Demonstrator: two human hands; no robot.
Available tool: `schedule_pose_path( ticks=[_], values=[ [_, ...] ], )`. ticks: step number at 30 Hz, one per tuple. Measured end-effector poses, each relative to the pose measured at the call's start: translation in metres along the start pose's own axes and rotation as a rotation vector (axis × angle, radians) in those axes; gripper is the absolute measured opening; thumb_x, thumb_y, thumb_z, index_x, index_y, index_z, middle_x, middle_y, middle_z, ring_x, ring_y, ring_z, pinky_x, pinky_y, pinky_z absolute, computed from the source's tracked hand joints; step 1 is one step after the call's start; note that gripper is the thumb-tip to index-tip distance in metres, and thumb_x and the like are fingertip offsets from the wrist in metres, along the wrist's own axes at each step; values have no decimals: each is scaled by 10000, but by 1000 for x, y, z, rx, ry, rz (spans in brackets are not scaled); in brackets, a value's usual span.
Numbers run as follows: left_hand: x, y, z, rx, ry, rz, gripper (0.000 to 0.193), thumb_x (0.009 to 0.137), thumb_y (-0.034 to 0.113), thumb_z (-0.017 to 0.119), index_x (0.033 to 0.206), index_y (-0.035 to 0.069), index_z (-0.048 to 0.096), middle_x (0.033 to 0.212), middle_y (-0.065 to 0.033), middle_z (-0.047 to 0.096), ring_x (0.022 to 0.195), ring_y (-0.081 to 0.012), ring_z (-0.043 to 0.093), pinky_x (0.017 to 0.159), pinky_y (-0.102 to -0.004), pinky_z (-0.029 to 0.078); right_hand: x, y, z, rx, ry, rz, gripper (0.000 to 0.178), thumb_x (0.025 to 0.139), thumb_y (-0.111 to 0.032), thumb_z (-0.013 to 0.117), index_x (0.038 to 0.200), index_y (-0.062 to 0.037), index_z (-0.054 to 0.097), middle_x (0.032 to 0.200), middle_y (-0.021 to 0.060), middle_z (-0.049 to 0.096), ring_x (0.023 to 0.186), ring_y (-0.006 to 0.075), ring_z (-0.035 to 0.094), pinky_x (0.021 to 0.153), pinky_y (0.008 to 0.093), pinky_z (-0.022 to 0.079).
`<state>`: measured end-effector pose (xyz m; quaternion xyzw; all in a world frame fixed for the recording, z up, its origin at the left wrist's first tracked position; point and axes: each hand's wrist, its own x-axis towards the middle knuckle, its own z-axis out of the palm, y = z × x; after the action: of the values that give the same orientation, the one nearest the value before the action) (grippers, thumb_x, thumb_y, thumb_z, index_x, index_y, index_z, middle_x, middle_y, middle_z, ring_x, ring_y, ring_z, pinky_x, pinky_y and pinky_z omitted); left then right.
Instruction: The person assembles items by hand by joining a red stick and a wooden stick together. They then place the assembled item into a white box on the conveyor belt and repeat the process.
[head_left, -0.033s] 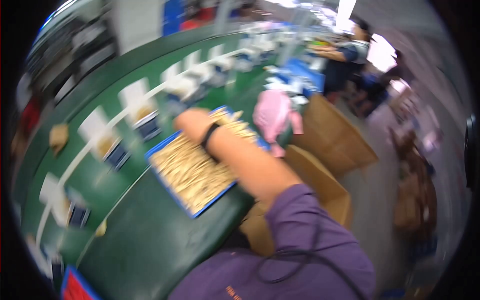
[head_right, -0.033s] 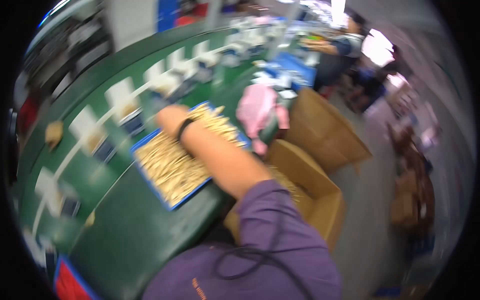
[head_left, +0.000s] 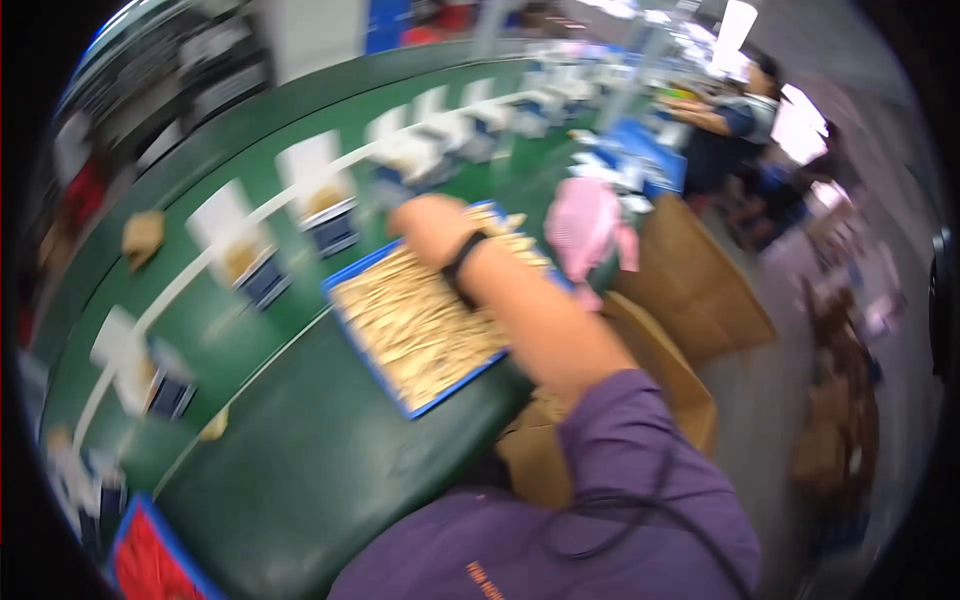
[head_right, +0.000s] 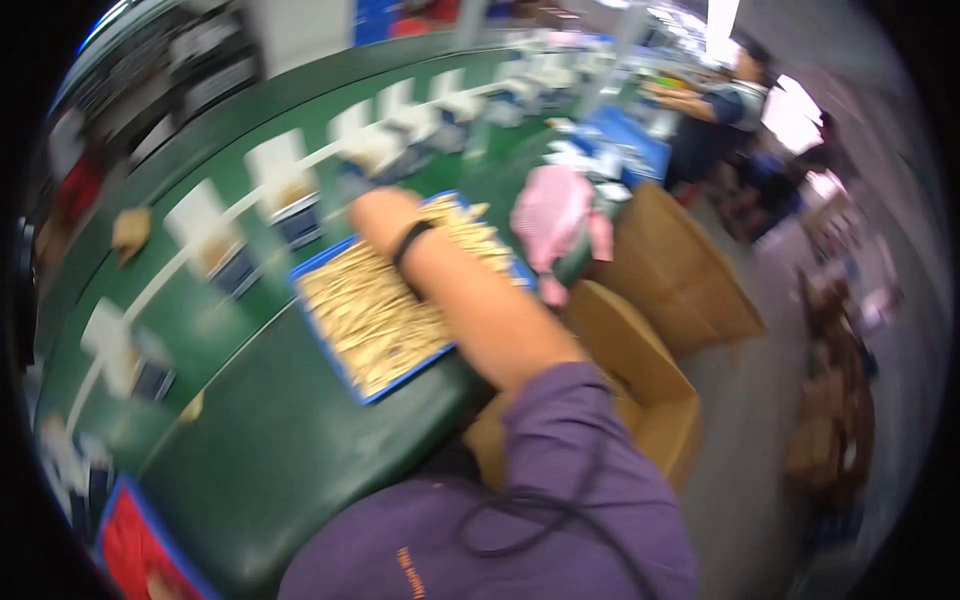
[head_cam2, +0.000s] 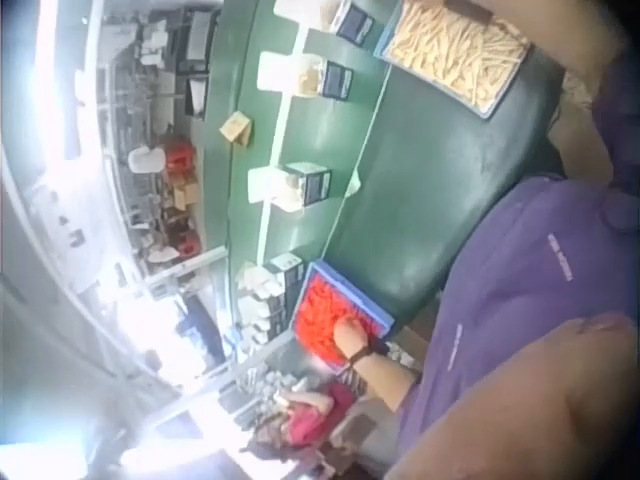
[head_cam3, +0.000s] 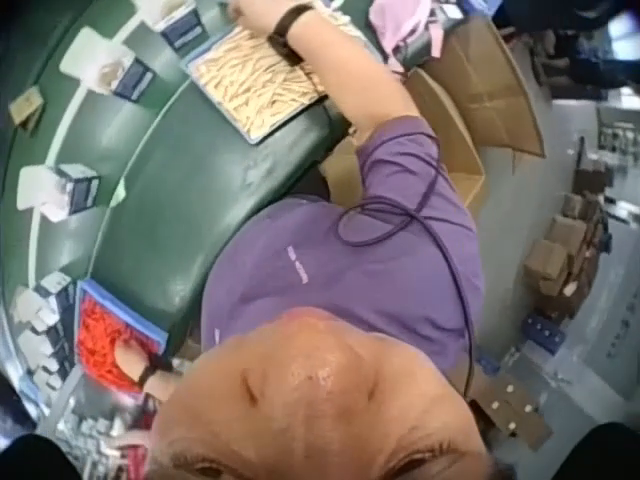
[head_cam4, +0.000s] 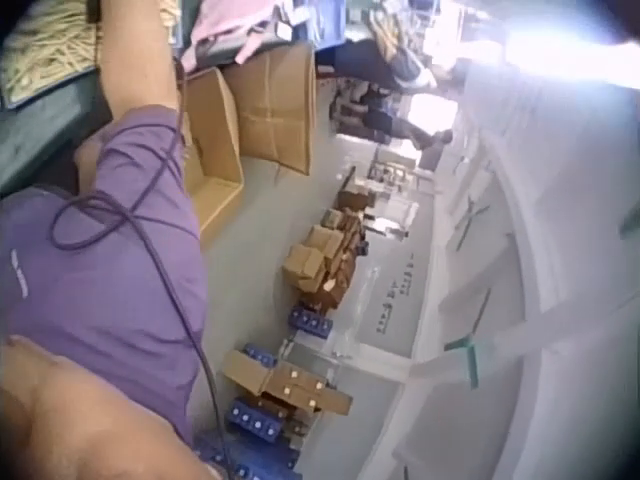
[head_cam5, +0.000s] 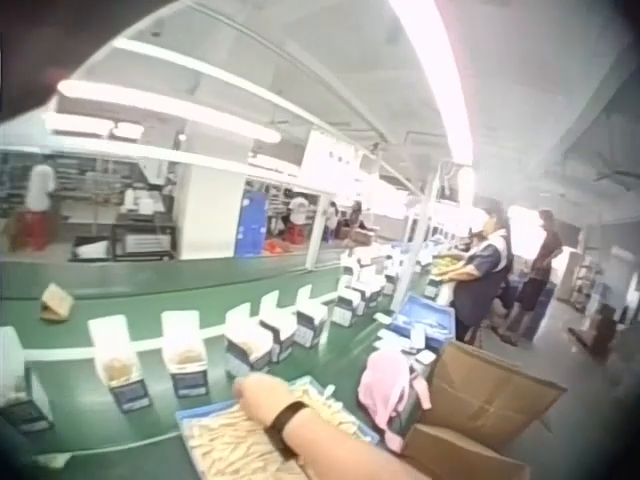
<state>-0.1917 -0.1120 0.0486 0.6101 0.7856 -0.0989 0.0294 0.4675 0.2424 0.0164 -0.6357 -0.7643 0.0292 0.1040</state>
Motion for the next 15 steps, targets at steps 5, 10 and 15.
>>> schedule_pose_path(
  ticks=[5,10,15],
  values=[
    [1,-107,78,118,169,-16,212,979,131,583,1123,-21,617,900,-189,635,796,-355,605,745,-432,490,-28,-4,-42,142,41,1,161,796,-148,677,933,-107,752,937,148,730,933,338,692,835,442,552],
    [0,-91,61,16,495,-161,158,999,128,558,1031,-22,598,908,-177,631,834,-349,608,771,-432,480,-32,-32,-37,153,-186,22,135,799,-141,673,905,-90,739,905,151,723,902,333,689,810,437,550],
    [-17,18,-27,-617,454,-152,92,1000,97,555,986,6,551,899,-91,632,790,-189,613,709,-326,488,-30,-38,-28,90,-239,-1,130,801,-148,674,897,-86,738,881,152,719,898,333,688,796,440,548]
  ],
)
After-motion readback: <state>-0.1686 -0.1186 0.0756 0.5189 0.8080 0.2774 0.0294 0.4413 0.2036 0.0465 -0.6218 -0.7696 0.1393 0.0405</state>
